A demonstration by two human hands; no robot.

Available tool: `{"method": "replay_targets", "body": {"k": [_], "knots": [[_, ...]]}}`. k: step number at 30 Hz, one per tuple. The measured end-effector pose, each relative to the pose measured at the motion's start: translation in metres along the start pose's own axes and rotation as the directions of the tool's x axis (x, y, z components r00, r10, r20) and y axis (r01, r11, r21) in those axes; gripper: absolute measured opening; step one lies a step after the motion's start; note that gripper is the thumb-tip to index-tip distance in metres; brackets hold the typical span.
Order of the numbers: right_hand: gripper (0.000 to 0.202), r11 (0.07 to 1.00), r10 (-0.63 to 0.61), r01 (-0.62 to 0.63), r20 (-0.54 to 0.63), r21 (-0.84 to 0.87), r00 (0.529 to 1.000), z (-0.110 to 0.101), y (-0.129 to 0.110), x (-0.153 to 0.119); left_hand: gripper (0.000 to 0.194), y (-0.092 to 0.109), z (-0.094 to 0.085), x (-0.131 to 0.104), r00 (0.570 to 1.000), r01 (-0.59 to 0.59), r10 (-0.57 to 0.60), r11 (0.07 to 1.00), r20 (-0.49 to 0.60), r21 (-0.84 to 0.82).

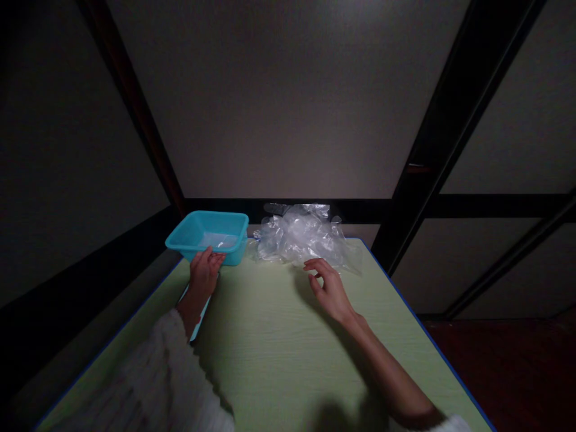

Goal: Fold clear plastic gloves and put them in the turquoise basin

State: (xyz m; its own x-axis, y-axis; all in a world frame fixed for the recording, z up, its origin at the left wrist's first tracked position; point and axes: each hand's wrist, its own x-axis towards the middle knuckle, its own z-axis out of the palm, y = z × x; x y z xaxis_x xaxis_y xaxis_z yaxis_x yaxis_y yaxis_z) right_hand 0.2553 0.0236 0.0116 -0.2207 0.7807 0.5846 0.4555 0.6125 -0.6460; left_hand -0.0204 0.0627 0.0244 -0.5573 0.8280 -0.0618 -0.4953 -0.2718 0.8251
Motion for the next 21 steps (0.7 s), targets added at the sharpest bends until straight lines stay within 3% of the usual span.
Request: {"method": "replay_targets", "body": {"k": [5, 9, 15, 19, 21], "knots": [[0.02, 1.0, -0.021, 0.021, 0.024, 0.003, 0.999, 0.001, -0.001, -0.002, 0.023, -0.006, -0.003, 0.005, 1.0, 0.018, -0.018, 1.0, -0.013, 0.019], [0.02, 0.999, -0.035, 0.035, 0.047, 0.0, 0.998, 0.001, -0.003, -0.002, 0.013, -0.01, -0.006, 0.009, 1.0, 0.027, -0.027, 0.999, -0.006, 0.039], [0.021, 0.998, -0.06, 0.062, 0.073, -0.02, 0.996, 0.0, -0.003, -0.003, 0.012, -0.013, -0.009, 0.012, 0.999, 0.035, -0.035, 0.998, -0.004, 0.046], [0.022, 0.997, -0.06, 0.064, 0.088, -0.04, 0.994, 0.0, -0.004, -0.003, 0.022, -0.013, -0.01, 0.013, 0.999, 0.035, -0.035, 0.999, -0.007, 0.021], [0.021, 0.996, -0.064, 0.07, 0.099, -0.049, 0.993, -0.001, -0.003, -0.003, 0.016, -0.013, -0.011, 0.014, 0.999, 0.038, -0.038, 0.999, -0.002, 0.005]]}}
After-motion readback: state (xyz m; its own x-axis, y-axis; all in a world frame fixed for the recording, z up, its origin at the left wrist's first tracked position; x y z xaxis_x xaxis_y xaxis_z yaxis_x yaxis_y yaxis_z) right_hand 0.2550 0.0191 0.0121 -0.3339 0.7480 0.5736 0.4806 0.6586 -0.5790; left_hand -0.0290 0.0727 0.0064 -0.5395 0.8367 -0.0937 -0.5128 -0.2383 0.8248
